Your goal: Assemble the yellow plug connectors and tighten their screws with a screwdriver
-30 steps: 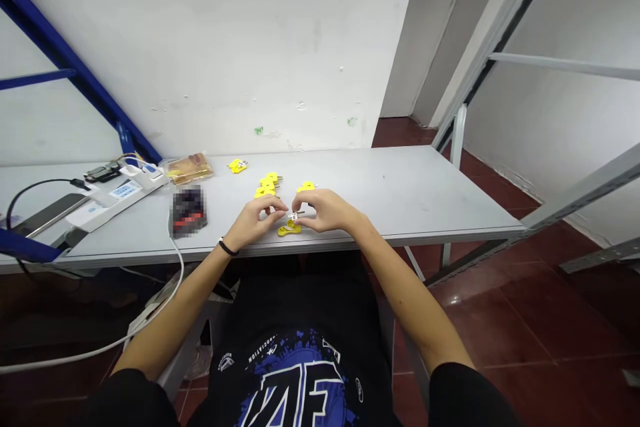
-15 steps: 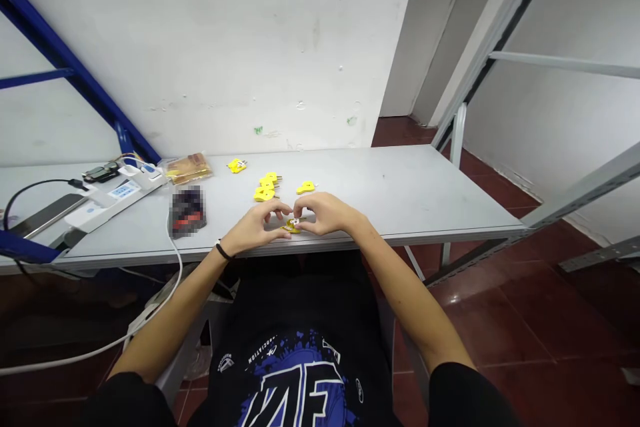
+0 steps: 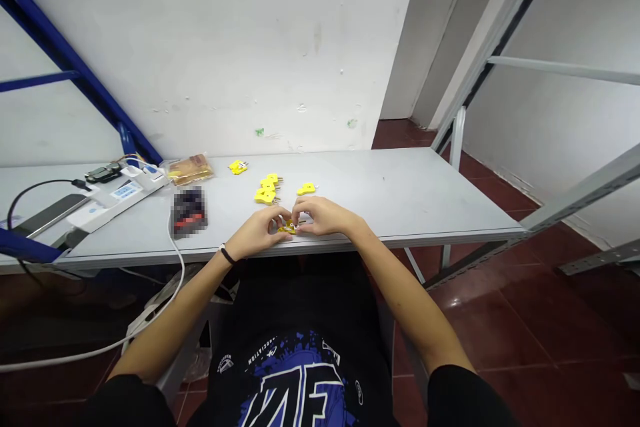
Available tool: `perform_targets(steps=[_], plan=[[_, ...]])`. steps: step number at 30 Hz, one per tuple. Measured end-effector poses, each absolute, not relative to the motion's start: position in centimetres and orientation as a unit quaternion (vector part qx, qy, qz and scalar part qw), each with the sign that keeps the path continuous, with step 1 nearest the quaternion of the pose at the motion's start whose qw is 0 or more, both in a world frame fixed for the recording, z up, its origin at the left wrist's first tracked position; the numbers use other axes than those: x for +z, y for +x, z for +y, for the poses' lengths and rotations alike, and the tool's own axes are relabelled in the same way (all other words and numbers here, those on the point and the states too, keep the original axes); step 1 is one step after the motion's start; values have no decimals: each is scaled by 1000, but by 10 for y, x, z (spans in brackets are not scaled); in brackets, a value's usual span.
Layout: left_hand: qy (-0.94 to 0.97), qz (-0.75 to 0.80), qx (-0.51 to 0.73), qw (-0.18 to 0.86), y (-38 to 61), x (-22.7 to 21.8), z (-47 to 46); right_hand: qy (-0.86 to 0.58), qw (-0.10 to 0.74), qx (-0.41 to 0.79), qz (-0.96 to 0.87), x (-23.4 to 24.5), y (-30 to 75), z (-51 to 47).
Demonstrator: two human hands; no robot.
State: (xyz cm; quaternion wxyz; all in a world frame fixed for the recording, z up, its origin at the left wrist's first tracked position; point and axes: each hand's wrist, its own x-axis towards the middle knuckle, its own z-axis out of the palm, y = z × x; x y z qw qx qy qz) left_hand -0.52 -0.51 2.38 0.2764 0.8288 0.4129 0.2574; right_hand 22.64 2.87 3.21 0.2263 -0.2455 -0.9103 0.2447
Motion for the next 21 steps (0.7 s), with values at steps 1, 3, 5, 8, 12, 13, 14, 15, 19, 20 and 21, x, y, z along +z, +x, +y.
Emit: perform_targets(steps=[1, 3, 5, 8, 12, 13, 14, 15, 19, 20, 21], plan=[[826, 414, 258, 281, -6, 24, -5, -243, 232, 256, -906, 30, 227, 30], [823, 416, 260, 287, -6, 23, -4, -239, 240, 270, -901, 27, 228, 33], [821, 417, 262, 290, -6, 22, -4, -239, 238, 267, -903, 26, 229, 34], [819, 419, 263, 291, -6, 21, -3, -244, 224, 238, -913, 29, 229, 30], [815, 427, 260, 294, -6, 23, -3, -259, 195, 199, -925, 36, 225, 22], [813, 430, 257, 296, -6, 24, -3, -263, 189, 194, -926, 38, 225, 21], [812, 433, 256, 297, -7, 24, -3, -267, 185, 191, -926, 39, 224, 19], [811, 436, 254, 297, -7, 24, -3, -270, 182, 190, -926, 40, 224, 19], [811, 435, 252, 298, -9, 23, -2, -271, 183, 200, -924, 40, 224, 20], [812, 435, 252, 298, -9, 23, -1, -272, 187, 203, -922, 40, 225, 21], [812, 435, 251, 298, -9, 22, -1, -273, 191, 207, -920, 40, 225, 22]])
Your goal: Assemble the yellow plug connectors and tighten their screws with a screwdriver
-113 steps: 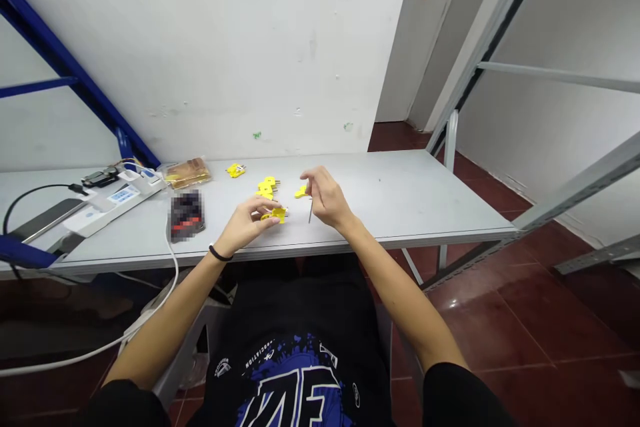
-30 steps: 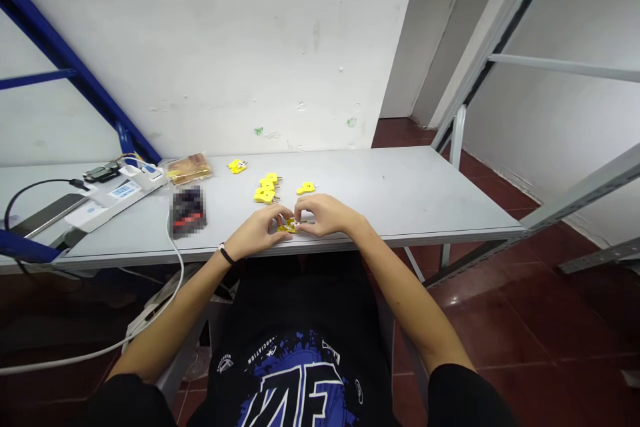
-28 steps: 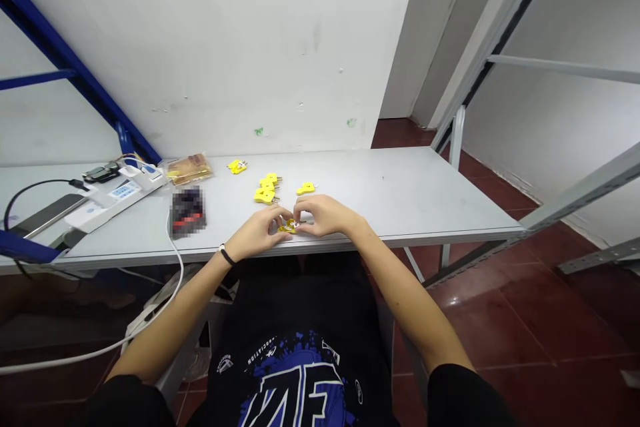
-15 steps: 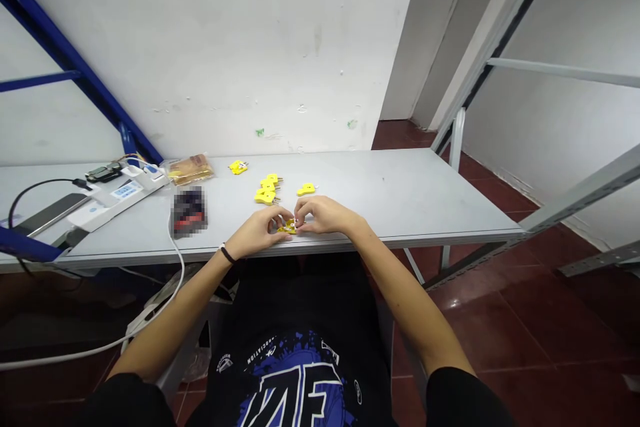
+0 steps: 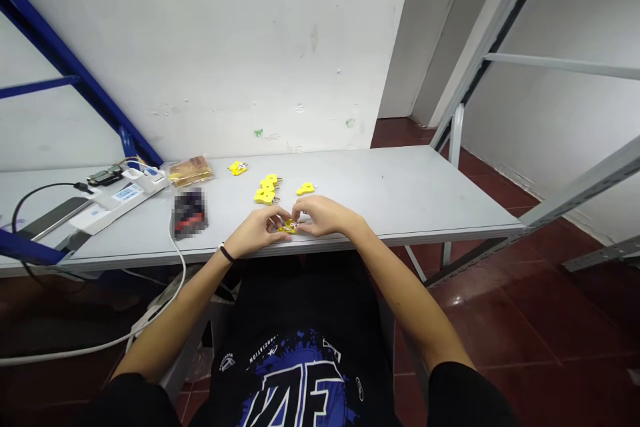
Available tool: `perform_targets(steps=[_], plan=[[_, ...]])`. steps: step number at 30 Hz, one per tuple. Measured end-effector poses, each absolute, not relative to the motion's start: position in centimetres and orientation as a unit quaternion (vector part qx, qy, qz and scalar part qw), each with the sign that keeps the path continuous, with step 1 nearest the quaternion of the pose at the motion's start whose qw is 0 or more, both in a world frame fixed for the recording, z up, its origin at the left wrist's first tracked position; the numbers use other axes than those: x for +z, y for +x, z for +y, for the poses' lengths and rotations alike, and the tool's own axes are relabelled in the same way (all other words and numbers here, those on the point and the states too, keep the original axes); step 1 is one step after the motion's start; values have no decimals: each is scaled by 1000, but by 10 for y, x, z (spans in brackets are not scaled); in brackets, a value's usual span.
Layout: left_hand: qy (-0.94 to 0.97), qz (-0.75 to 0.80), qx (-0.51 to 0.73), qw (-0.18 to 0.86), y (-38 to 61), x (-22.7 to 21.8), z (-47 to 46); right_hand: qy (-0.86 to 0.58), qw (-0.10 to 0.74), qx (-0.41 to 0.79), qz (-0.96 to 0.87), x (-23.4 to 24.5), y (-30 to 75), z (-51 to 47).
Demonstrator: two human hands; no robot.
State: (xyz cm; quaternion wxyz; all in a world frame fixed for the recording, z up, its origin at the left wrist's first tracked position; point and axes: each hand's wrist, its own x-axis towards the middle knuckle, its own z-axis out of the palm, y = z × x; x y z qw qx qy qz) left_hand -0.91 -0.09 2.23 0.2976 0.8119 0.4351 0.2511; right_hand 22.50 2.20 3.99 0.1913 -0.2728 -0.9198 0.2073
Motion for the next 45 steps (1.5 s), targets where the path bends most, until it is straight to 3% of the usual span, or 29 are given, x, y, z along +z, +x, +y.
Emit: perform_targets(steps=[5, 16, 24, 45], plan=[[816, 428, 252, 296, -9, 20, 1, -278, 190, 214, -917, 42, 225, 21], [805, 418, 247, 342, -12, 20, 7, -338, 102, 147, -924, 46, 213, 7], [754, 430, 268, 418, -14, 11, 10, -311, 151, 168, -923, 41, 219, 16], [750, 451, 275, 398, -10, 10, 8, -304, 188, 178, -917, 44, 222, 16]])
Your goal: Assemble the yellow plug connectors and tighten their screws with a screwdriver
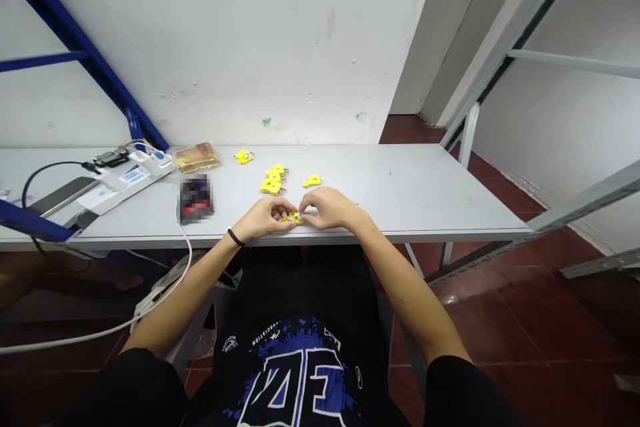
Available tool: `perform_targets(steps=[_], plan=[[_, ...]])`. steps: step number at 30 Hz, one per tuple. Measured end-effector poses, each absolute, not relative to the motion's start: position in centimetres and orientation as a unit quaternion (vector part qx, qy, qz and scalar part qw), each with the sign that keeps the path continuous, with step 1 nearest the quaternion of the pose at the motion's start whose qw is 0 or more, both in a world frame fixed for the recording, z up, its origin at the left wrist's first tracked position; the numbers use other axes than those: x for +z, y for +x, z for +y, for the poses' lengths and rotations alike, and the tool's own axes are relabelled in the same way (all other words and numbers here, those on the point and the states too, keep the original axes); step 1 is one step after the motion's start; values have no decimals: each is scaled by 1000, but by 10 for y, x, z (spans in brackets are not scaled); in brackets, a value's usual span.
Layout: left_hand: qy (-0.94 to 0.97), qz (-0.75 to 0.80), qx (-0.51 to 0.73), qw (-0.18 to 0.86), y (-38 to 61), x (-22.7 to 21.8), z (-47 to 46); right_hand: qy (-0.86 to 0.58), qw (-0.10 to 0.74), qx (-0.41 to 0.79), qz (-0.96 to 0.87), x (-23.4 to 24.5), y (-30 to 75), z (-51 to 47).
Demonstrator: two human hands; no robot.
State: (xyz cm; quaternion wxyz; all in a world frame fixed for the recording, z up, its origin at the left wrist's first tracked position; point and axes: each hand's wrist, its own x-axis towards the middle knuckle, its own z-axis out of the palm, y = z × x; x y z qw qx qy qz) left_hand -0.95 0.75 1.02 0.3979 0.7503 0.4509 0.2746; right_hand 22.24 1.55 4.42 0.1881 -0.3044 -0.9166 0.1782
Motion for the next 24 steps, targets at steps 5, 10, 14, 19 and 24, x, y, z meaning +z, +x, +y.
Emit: perform_targets(steps=[5, 10, 14, 19, 24], plan=[[747, 457, 266, 404, -11, 13, 9, -310, 231, 182, -904, 46, 228, 15], [740, 455, 265, 418, -11, 12, 9, -286, 216, 187, -915, 46, 226, 15], [741, 453, 268, 417, -11, 11, 9, -288, 198, 181, -919, 45, 222, 14], [747, 454, 269, 403, -11, 12, 9, -288, 197, 170, -922, 44, 221, 13], [749, 448, 272, 405, -11, 11, 11, -281, 197, 171, -924, 41, 222, 16]])
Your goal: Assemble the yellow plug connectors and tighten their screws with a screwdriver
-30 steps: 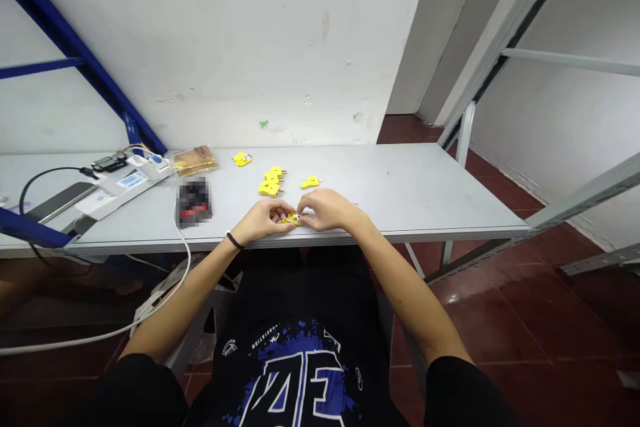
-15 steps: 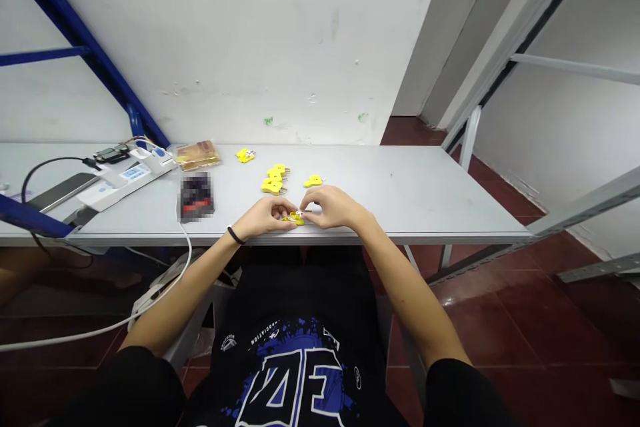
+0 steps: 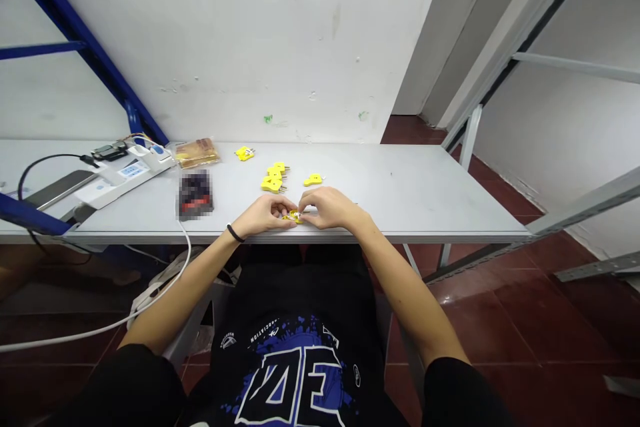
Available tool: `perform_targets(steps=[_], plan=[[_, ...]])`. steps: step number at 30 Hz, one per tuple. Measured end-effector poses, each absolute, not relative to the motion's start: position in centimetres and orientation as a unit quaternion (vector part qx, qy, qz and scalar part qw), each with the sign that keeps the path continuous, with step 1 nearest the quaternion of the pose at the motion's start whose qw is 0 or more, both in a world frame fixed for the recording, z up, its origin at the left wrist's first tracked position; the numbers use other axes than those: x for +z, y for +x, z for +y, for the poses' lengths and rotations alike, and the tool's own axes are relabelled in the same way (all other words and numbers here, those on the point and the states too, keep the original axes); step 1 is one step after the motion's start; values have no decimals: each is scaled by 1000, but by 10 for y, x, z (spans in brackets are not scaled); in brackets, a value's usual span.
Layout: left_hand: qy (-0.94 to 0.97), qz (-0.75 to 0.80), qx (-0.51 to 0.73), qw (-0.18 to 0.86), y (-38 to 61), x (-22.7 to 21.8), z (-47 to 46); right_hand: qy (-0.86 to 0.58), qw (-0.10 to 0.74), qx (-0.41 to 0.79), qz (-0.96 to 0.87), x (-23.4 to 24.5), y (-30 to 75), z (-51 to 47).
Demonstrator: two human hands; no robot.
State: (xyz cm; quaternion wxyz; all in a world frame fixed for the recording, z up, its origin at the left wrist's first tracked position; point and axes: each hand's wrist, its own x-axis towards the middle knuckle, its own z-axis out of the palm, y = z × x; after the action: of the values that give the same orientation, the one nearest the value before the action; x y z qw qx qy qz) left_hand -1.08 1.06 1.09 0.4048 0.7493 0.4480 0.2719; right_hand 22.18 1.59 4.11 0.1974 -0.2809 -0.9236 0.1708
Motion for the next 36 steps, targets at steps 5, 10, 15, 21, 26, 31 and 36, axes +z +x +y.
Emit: perform_targets(steps=[5, 10, 15, 21, 26, 31, 36], plan=[[753, 446, 271, 401, -11, 11, 11, -281, 190, 167, -926, 40, 222, 16], [754, 447, 270, 399, -10, 11, 10, -304, 162, 135, -929, 42, 219, 11], [774, 444, 261, 369, -12, 13, 7, -320, 150, 135, -926, 46, 217, 8], [800, 451, 296, 263, -23, 27, 14, -324, 267, 110, -901, 62, 234, 6], [830, 484, 270, 71, -30, 33, 29, -313, 362, 163, -863, 76, 253, 2], [840, 488, 217, 96, -28, 21, 33, -296, 392, 225, -842, 76, 253, 3], [830, 496, 229, 112, -27, 13, 34, -258, 443, 269, -815, 76, 248, 2]])
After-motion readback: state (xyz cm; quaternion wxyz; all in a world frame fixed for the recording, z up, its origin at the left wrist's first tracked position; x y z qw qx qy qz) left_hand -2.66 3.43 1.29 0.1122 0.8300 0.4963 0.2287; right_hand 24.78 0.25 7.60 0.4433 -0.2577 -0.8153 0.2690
